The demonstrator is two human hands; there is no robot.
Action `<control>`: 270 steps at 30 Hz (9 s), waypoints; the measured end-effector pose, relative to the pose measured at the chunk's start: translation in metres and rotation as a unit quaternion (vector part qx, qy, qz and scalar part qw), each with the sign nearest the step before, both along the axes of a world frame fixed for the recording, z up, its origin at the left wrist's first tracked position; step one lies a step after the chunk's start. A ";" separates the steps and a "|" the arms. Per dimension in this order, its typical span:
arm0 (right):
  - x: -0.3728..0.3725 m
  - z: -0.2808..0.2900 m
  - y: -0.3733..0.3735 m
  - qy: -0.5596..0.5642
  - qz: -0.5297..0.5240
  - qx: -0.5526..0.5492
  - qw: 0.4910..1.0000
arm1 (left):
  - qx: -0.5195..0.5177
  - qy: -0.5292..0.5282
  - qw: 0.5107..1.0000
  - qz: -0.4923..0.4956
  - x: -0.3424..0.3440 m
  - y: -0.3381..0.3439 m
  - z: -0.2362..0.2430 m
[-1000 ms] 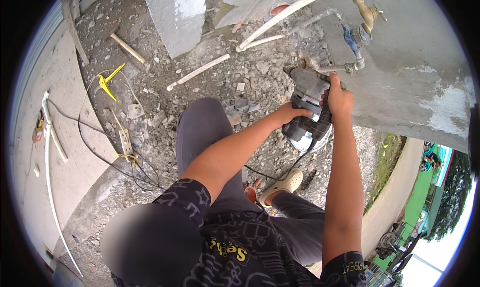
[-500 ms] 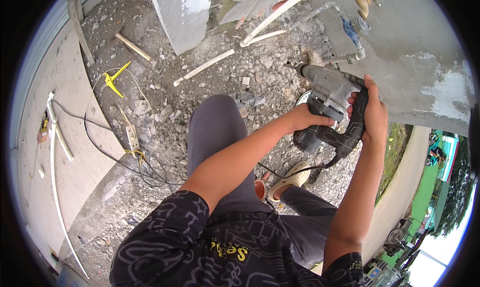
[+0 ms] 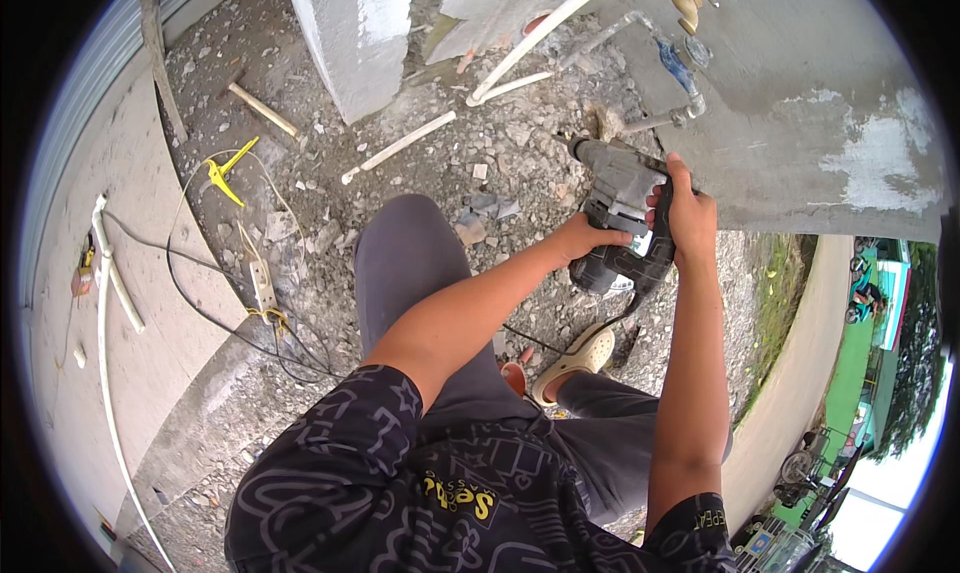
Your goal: The person uses a rotary hammer drill to break and remove a section of a concrete wall. They repeatedly apply the tool to the wall surface, chipping away material and creating a hole.
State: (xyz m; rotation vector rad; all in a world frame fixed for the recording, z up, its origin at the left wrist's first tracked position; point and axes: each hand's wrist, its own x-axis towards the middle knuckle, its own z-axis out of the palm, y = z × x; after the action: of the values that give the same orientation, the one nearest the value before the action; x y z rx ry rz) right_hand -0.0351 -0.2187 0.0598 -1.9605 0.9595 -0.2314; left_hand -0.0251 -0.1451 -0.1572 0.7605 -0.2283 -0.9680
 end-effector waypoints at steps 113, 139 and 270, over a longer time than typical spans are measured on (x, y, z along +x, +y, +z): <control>-0.124 0.095 -0.030 -0.291 0.354 0.229 0.859 | 0.213 -0.364 0.803 0.422 -0.063 0.064 0.200; -0.090 0.024 0.016 -0.350 0.368 0.056 0.860 | 0.133 -0.308 0.870 0.361 0.001 0.107 0.124; -0.005 0.077 0.028 -0.301 0.316 0.144 0.888 | 0.225 -0.262 0.858 0.381 0.030 0.100 0.177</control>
State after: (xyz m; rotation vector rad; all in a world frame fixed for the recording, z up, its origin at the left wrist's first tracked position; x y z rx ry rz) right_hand -0.0403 -0.1903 0.1373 -1.6594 -0.0657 -0.2780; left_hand 0.0044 -0.0452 0.0197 1.4096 -0.1443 -0.0232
